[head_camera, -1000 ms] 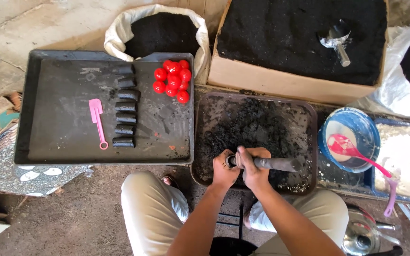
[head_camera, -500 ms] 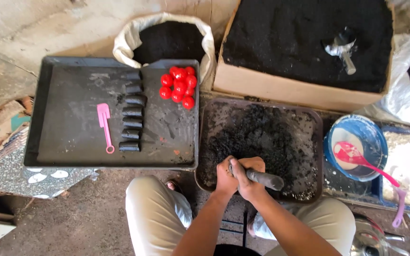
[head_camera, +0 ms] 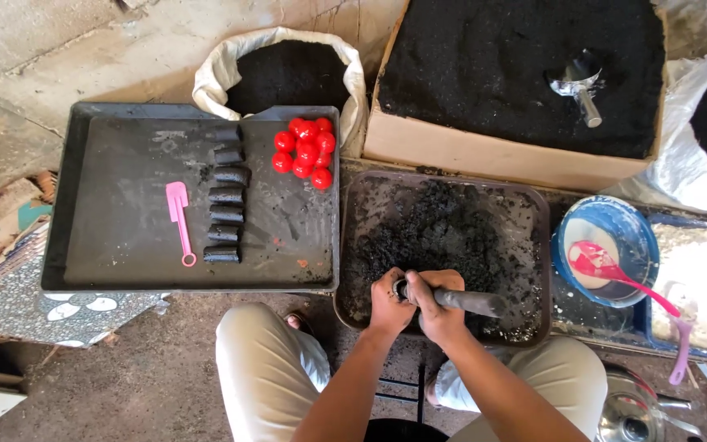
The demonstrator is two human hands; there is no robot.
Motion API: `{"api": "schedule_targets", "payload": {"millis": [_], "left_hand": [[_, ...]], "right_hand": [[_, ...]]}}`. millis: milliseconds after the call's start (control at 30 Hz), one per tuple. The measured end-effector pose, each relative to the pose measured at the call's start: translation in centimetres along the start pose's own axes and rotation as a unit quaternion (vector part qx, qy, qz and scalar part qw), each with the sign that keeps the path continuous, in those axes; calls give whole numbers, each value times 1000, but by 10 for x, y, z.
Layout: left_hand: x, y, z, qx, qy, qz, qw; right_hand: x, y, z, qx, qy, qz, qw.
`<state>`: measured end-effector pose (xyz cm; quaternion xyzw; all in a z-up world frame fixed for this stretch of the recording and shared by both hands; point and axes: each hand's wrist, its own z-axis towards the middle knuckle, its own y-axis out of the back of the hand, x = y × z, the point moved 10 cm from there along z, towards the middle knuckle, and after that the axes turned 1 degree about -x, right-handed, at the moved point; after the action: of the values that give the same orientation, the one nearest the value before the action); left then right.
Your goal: The person scoops black granular material into a cylindrical metal mold, packs it down, and uses a wooden stick to push the formed cylinder onto a tray. They repeat this process, arranging the black cylinders next to red spherical objects.
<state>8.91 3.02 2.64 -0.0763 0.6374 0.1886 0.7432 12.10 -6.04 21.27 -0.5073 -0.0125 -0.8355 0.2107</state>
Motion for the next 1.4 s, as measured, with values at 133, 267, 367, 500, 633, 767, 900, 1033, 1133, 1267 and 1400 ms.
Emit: {"api": "schedule_targets", "payload": {"millis": [133,267,367,500,633,767,900,1033,1133,1267,1400], "left_hand": [[17,-7,-11,10,18,30,999],[-39,9,1,30,-6,76,997],[-83,30,-19,-18,5,115,993],[43,42,-111,-173,548,-55,816],[-37,-15,-96,-121,691,-408,584],[17,-34,-91,-147,713,-413,547],[64,-45,-84,-172,708,-399,557],[67,-51,-95,-147,708,-406,559],[80,-67,-97,-119,690,-415,581],[18,-55,-93,-111,672,-378,628],[-59,-13,-50,-92,597,-338,721]], "right_hand": [[29,-5,10,57,-70,-157,983],[77,-22,30,136,-36,-419,897],[77,-21,22,153,-77,-471,865],[34,-11,6,253,-221,-549,765],[26,-6,3,243,-253,-575,739],[23,-4,-1,244,-271,-578,730],[26,-2,-2,223,-211,-581,754],[59,-2,-9,208,-116,-561,793],[60,14,-29,231,-189,-568,767],[117,33,-51,91,-58,-427,898],[105,60,-106,68,-69,-363,927]]}}
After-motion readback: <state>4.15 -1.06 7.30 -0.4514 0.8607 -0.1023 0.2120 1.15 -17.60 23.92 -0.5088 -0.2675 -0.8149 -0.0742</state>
